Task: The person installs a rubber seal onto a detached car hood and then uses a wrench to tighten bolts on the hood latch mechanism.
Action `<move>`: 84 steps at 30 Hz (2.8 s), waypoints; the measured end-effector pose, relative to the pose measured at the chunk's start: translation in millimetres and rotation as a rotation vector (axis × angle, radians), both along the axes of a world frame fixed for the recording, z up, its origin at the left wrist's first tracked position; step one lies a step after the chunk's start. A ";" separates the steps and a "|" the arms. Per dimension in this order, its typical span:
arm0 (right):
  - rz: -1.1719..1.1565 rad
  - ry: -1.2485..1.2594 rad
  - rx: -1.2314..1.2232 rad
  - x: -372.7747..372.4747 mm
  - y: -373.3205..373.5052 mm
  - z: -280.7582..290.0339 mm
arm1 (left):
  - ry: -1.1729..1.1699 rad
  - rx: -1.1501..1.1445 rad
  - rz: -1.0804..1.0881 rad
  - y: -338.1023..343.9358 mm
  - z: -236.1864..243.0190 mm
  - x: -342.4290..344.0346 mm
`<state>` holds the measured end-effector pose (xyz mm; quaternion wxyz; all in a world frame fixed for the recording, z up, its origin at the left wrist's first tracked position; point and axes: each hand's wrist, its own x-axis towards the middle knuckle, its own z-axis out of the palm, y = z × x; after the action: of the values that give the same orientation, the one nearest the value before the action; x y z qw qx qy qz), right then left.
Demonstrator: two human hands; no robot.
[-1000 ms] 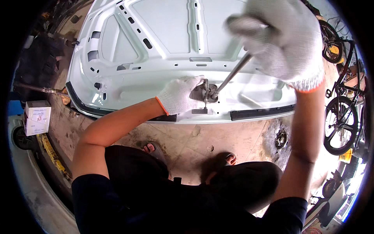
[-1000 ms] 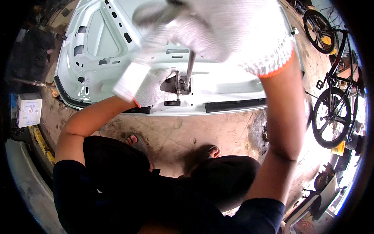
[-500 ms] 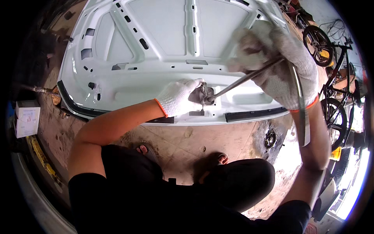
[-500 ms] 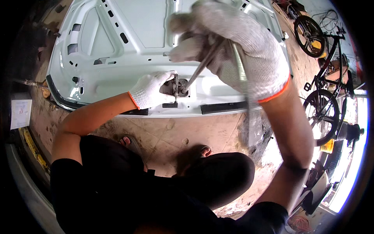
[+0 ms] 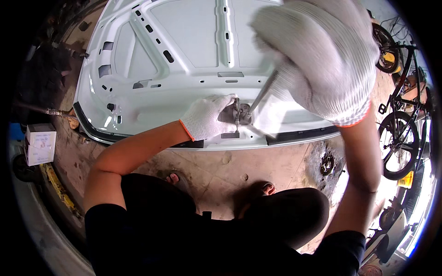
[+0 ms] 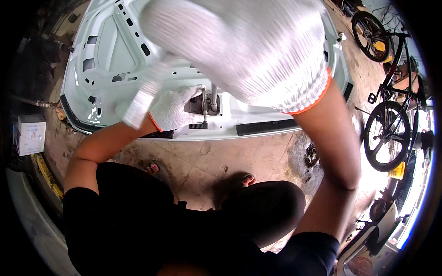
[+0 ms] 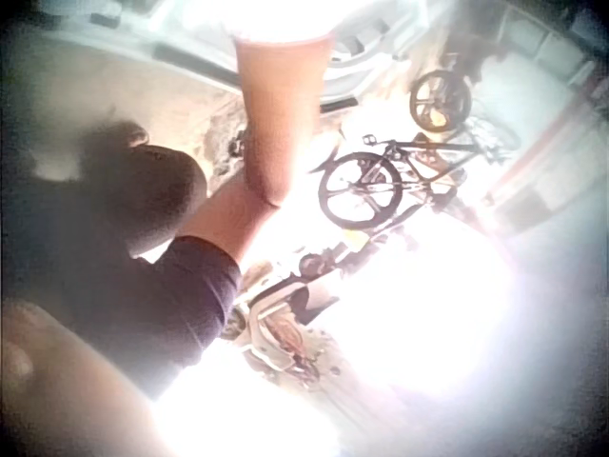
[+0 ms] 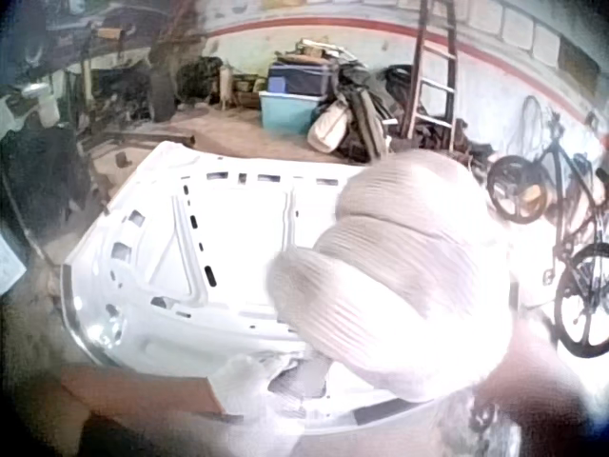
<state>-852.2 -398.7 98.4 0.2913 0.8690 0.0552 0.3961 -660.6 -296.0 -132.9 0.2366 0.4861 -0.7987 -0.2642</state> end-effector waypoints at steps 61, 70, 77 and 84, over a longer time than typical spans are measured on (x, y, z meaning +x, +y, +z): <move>0.078 -0.094 2.719 -13.8 13.4 -3.5 | 0.032 0.089 -0.012 5.4 -24.1 -7.6; 0.172 -0.591 2.253 -8.7 34.4 -17.4 | 0.021 -0.025 -0.038 -9.0 -13.5 -6.5; 0.621 -0.330 2.277 5.4 49.1 -16.3 | -0.062 0.034 -0.014 -3.1 5.7 -6.9; 0.931 -0.040 2.644 -13.3 16.5 -16.3 | -0.019 0.105 -0.015 -5.2 4.9 -10.7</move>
<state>-865.5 -382.2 82.1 -0.8877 0.3936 -0.0784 0.2255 -671.3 -301.2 -128.0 0.2011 0.4943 -0.7897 -0.3026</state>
